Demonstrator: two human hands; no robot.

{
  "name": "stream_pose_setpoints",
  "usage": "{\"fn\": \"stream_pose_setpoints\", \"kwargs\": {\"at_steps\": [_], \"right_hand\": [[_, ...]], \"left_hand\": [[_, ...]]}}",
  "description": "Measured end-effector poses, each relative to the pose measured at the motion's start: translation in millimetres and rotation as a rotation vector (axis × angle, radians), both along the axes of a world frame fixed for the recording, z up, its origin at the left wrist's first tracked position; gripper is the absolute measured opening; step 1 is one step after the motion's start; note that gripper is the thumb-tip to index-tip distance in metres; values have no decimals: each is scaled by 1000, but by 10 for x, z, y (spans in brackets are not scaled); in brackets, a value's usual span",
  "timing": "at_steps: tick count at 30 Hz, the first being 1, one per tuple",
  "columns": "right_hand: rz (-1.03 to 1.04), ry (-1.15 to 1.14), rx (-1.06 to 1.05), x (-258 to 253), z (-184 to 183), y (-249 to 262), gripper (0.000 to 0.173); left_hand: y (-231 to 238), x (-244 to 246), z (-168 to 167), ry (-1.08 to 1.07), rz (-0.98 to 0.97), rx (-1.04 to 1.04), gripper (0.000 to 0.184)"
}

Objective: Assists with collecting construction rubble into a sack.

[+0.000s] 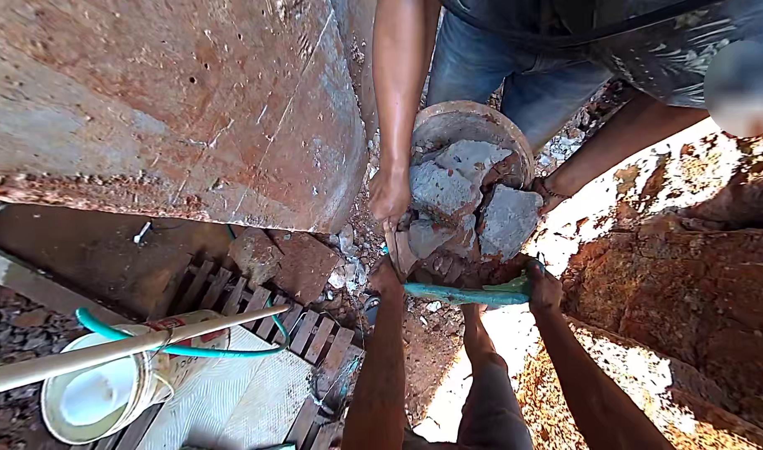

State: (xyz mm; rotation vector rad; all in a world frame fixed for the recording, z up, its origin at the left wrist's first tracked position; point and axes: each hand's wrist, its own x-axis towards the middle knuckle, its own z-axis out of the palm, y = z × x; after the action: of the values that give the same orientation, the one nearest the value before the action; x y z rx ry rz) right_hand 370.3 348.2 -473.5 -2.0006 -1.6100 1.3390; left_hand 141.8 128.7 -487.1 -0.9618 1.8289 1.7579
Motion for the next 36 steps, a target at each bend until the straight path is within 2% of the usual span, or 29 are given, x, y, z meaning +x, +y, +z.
{"fn": "stream_pose_setpoints", "kwargs": {"at_steps": [3,5,7,10,12,14,16,20,22,24,27,30,32,34,36], "right_hand": [[123,-19,28,82,94,-80,34],[62,-7,54,148,110,-68,32],[20,21,61,3,95,-81,32],[186,55,74,-159,117,-212,30],[129,50,80,-104,147,-187,28],[-45,35,48,-58,199,-175,29],[-136,45,42,-229,191,-72,30],[6,103,29,-409,53,-201,29],[7,66,-12,-411,47,-261,30],[42,-34,-13,-416,126,-70,30],[125,-131,8,-498,168,326,31],[149,-139,-14,-351,77,428,34],[176,-163,-20,-205,52,400,34],[190,-148,-22,-422,88,417,34],[122,-199,-82,-149,125,214,35]], "left_hand": [[26,-131,-77,16,-72,-81,20],[78,-119,-77,24,-66,-99,22],[26,-87,-52,75,-83,-137,23],[-54,-159,-4,145,-185,-164,23],[-15,-249,15,153,-196,-144,21],[-42,-185,-2,136,-144,-121,19],[-30,-190,-26,153,-112,-91,18],[-74,-98,-28,163,-108,-83,20],[-32,-46,70,129,-90,-122,20],[-26,-148,149,127,-142,-159,19],[-14,-292,68,149,-220,-158,22],[4,-192,-91,177,-204,-117,24],[-82,-48,-62,158,-196,-104,22],[-64,-196,17,103,-182,-157,21],[-222,-4,11,15,-226,-210,27]]}}
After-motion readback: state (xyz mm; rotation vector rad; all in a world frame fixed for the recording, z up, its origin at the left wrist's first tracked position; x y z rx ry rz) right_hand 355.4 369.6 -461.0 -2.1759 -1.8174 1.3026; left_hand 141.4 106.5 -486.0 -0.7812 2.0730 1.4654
